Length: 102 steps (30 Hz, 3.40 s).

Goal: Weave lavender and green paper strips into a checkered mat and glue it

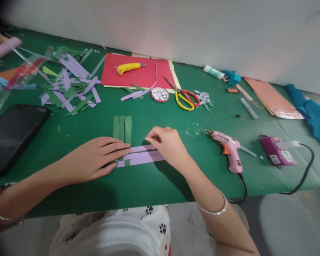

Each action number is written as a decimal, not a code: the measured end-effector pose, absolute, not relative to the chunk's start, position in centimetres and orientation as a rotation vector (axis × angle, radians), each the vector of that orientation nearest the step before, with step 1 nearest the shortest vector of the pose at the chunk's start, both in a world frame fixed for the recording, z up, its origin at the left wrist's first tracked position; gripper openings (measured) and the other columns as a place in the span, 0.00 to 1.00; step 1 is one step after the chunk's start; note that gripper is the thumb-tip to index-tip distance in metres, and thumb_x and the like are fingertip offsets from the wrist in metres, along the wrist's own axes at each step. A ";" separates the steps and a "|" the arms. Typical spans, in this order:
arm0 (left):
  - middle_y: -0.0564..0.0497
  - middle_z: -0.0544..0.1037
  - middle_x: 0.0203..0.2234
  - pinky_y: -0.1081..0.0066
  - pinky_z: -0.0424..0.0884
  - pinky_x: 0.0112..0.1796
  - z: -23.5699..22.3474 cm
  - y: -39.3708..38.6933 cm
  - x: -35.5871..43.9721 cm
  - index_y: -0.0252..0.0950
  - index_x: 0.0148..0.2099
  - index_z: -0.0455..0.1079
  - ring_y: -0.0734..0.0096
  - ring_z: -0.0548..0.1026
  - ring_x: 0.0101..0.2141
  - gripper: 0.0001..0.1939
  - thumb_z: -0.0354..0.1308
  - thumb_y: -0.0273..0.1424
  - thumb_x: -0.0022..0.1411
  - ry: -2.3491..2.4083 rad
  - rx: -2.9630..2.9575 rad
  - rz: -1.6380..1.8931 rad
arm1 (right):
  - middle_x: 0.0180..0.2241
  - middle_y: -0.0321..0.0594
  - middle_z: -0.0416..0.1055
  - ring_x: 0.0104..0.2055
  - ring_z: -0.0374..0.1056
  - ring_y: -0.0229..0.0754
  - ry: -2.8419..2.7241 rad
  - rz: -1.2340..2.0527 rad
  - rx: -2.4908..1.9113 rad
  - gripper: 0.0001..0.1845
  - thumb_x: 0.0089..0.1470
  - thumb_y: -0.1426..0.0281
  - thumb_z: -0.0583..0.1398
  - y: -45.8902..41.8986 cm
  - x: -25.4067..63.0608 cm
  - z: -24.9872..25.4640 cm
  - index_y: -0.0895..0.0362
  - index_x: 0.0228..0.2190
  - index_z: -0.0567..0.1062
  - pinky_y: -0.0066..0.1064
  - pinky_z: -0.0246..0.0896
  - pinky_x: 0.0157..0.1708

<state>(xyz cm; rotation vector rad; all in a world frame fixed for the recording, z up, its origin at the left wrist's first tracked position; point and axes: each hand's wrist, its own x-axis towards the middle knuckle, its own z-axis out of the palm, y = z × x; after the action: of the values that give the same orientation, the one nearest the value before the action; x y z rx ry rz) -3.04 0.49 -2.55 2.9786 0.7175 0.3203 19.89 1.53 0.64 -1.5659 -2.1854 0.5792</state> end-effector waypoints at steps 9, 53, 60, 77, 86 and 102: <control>0.48 0.70 0.49 0.63 0.62 0.46 -2.7 0.5 -3.1 0.35 0.54 0.63 0.63 0.67 0.46 0.19 0.41 0.31 0.64 0.716 2.984 0.337 | 0.12 0.31 0.62 0.17 0.58 0.32 -2.203 0.402 -1.579 0.21 0.55 0.66 0.51 1.8 21.0 1.4 0.56 0.13 0.61 0.26 0.52 0.25; 0.49 0.71 0.48 0.62 0.63 0.44 -2.5 0.5 -3.0 0.33 0.53 0.63 0.62 0.67 0.45 0.18 0.42 0.30 0.63 0.705 2.964 0.379 | 0.28 0.34 0.71 0.33 0.67 0.38 -2.203 0.274 -1.560 0.01 0.51 0.71 0.55 0.1 23.2 0.5 0.54 0.27 0.66 0.40 0.46 0.47; 0.49 0.71 0.48 0.64 0.62 0.45 -2.3 0.5 -3.0 0.35 0.52 0.64 0.64 0.67 0.46 0.18 0.42 0.30 0.63 0.707 2.954 0.371 | 0.21 0.34 0.70 0.26 0.66 0.37 -1.927 0.453 -1.549 0.07 0.48 0.67 0.57 0.4 23.2 0.9 0.55 0.22 0.67 0.30 0.57 0.31; 0.46 0.70 0.49 0.61 0.62 0.45 -2.5 0.7 -3.1 0.34 0.53 0.64 0.62 0.66 0.46 0.19 0.41 0.30 0.63 0.686 2.921 0.364 | 0.26 0.37 0.76 0.27 0.71 0.37 -1.731 0.657 -1.472 0.06 0.47 0.68 0.57 0.6 23.5 0.2 0.57 0.27 0.72 0.30 0.65 0.32; 0.46 0.69 0.50 0.62 0.62 0.47 -2.7 0.7 -3.2 0.35 0.54 0.62 0.63 0.66 0.46 0.19 0.40 0.31 0.63 0.708 2.911 0.337 | 0.16 0.33 0.70 0.19 0.65 0.32 -1.812 0.646 -1.473 0.13 0.48 0.67 0.57 0.5 23.3 0.6 0.57 0.16 0.69 0.24 0.59 0.24; 0.47 0.68 0.50 0.63 0.60 0.47 -2.2 0.6 -3.2 0.34 0.54 0.60 0.63 0.65 0.47 0.20 0.40 0.31 0.63 0.731 2.868 0.284 | 0.30 0.40 0.74 0.32 0.68 0.37 -2.003 0.549 -1.422 0.15 0.54 0.67 0.49 0.8 23.2 0.4 0.57 0.29 0.74 0.29 0.62 0.35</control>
<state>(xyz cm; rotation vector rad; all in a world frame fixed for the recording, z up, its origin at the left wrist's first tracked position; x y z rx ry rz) -3.21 0.64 -2.20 2.8677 0.7310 0.2838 23.24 0.75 0.44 -1.4221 -2.0026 0.5494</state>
